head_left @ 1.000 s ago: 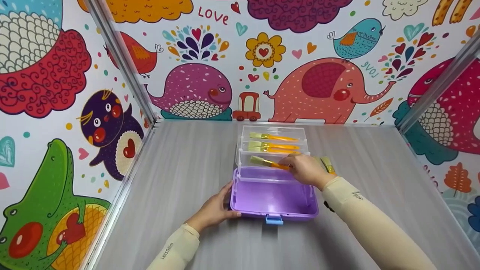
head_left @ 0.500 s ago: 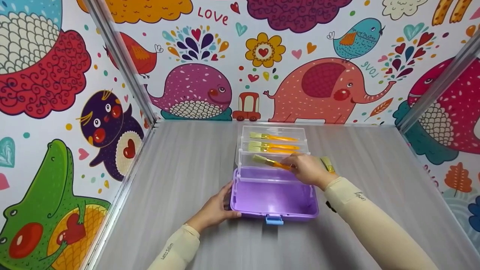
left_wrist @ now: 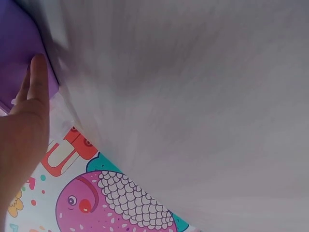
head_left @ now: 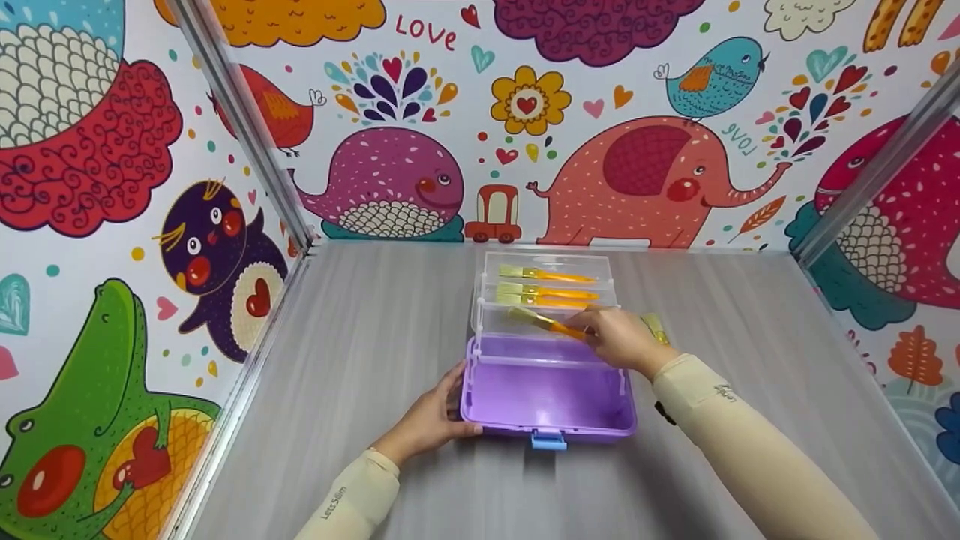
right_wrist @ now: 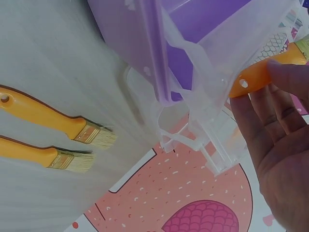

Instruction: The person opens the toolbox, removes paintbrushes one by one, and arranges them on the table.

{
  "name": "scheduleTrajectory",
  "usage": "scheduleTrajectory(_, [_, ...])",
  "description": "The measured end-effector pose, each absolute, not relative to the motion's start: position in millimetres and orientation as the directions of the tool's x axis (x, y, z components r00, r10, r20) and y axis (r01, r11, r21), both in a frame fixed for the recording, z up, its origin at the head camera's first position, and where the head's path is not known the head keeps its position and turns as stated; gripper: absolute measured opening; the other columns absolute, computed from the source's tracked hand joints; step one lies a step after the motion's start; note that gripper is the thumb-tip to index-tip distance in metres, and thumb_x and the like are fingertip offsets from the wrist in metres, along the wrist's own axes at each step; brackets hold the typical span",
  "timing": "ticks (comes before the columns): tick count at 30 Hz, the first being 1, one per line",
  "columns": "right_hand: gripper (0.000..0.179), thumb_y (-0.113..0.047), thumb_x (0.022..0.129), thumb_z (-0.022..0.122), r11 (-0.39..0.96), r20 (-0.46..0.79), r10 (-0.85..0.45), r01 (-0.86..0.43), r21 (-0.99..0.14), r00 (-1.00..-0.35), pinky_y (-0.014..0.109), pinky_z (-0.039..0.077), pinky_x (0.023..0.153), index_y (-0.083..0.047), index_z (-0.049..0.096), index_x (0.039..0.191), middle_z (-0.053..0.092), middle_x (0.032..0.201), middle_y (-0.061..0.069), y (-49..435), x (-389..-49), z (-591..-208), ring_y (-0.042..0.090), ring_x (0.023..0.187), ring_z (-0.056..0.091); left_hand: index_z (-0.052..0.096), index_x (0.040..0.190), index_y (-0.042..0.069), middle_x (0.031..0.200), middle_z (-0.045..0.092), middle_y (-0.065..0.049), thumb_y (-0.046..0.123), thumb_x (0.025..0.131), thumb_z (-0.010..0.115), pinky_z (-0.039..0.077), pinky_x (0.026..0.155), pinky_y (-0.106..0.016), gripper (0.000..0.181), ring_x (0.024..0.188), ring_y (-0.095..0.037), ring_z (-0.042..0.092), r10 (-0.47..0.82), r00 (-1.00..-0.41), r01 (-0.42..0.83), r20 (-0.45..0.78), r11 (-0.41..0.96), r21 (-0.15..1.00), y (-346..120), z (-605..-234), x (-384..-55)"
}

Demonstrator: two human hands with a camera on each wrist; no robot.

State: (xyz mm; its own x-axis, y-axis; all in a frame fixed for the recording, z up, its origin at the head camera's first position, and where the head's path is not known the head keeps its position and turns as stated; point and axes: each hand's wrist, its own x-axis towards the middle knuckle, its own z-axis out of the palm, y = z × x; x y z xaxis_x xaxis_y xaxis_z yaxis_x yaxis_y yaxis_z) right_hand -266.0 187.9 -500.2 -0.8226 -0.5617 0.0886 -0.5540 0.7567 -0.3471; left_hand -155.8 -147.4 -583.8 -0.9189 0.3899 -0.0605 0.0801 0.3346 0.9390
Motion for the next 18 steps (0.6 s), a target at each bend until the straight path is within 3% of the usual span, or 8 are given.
scheduleTrajectory(4, [0.039, 0.005, 0.086, 0.068, 0.744, 0.099, -0.569, -0.562, -0.361, -0.816, 0.045, 0.055, 0.087, -0.015, 0.075, 0.120, 0.072, 0.112, 0.003, 190, -266, -500, 0.026, 0.102, 0.067, 0.013, 0.160, 0.011, 0.153, 0.035, -0.028, 0.014, 0.078, 0.086, 0.048, 0.100, -0.047, 0.111, 0.119, -0.043, 0.058, 0.393, -0.918, 0.086, -0.054, 0.329, 0.940, -147, -582, -155])
scheduleTrajectory(10, [0.038, 0.004, 0.087, 0.070, 0.728, 0.113, -0.577, -0.572, -0.378, -0.809, 0.041, 0.058, 0.078, -0.013, 0.074, 0.120, 0.072, 0.105, 0.004, 194, -266, -497, 0.021, 0.087, 0.068, 0.017, 0.160, 0.011, 0.152, 0.037, -0.028, 0.014, 0.077, 0.087, 0.048, 0.100, -0.046, 0.108, 0.119, -0.042, 0.058, 0.398, -0.916, 0.093, -0.053, 0.338, 0.936, -147, -583, -156])
scheduleTrajectory(18, [0.036, 0.007, 0.087, 0.068, 0.709, 0.104, -0.554, -0.534, -0.461, -0.826, 0.042, 0.059, 0.077, -0.008, 0.073, 0.120, 0.071, 0.106, 0.007, 209, -267, -486, 0.023, 0.088, 0.068, 0.017, 0.160, 0.011, 0.153, 0.034, -0.028, 0.012, 0.077, 0.087, 0.049, 0.099, -0.045, 0.109, 0.117, -0.041, 0.060, 0.395, -0.917, 0.083, -0.058, 0.332, 0.940, -147, -582, -155])
